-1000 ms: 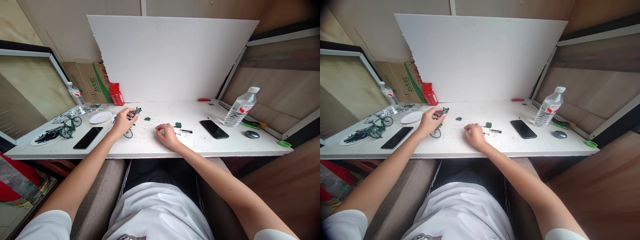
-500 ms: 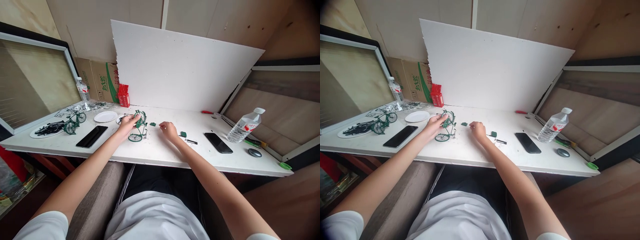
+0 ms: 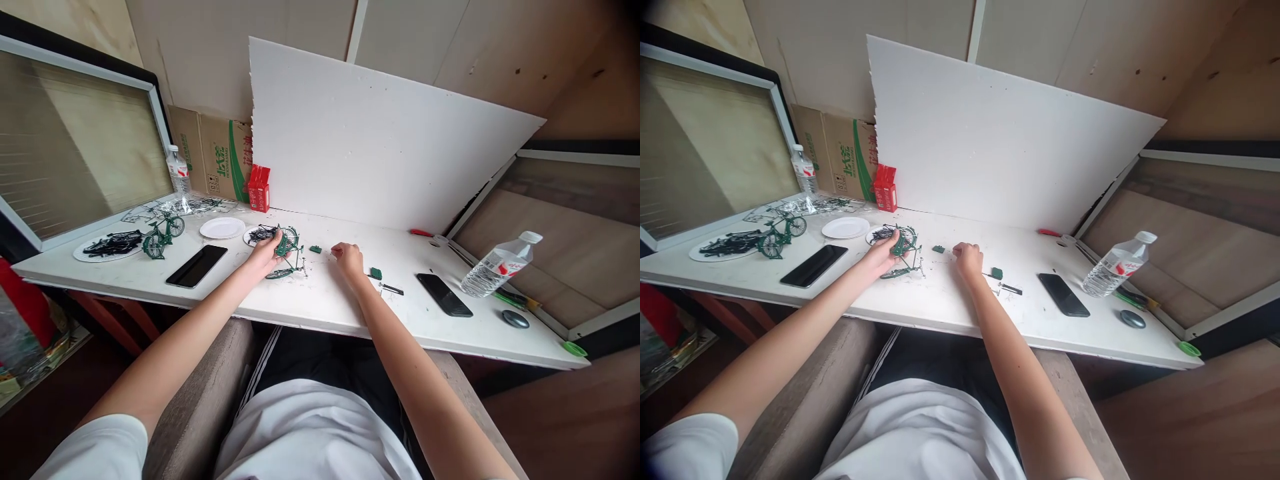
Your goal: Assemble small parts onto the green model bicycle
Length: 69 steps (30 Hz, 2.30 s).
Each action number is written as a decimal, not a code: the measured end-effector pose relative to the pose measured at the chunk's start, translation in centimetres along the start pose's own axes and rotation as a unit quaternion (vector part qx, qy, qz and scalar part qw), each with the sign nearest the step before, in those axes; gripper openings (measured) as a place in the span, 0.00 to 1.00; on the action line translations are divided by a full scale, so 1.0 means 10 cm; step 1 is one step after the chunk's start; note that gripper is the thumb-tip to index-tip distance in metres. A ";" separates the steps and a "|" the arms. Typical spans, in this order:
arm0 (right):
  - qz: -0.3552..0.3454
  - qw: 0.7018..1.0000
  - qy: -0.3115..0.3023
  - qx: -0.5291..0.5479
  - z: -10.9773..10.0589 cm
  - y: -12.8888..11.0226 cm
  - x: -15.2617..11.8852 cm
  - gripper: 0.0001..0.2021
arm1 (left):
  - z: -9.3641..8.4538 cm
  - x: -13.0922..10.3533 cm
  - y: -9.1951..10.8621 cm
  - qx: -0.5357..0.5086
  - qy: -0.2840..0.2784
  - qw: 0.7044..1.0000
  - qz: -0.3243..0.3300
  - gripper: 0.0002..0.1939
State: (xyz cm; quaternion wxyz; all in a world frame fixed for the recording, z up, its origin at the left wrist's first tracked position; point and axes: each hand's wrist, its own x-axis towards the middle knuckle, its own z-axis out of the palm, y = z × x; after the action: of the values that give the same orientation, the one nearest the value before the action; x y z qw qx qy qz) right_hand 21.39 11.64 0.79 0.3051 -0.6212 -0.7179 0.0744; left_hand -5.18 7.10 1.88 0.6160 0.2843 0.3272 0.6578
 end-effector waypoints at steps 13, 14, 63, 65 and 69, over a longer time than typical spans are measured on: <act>-0.240 0.960 -0.101 0.105 0.17 -0.14 -0.23 0.10 | -0.04 0.00 -0.09 -0.042 0.021 0.998 -0.029 0.14; -0.248 0.959 -0.100 0.098 0.16 -0.14 -0.24 0.10 | -0.04 0.00 -0.09 -0.045 0.018 0.998 -0.028 0.13; -0.185 0.956 0.009 0.228 0.23 -0.17 -0.38 0.10 | -0.02 -0.08 -0.19 -0.024 -0.025 0.999 -0.023 0.10; -0.189 0.954 0.021 0.231 0.20 -0.19 -0.43 0.10 | -0.01 -0.08 -0.19 -0.030 -0.034 0.999 -0.018 0.10; -0.198 0.952 0.034 0.229 0.10 -0.22 -0.59 0.11 | 0.04 -0.10 -0.16 -0.044 -0.022 0.998 -0.039 0.06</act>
State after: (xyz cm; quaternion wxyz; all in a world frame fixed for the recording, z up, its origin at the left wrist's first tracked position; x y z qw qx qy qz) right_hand 19.24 5.87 -1.02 0.4719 -0.3821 -0.7795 0.1538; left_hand -3.77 6.20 0.89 0.6599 0.2585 0.2948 0.6409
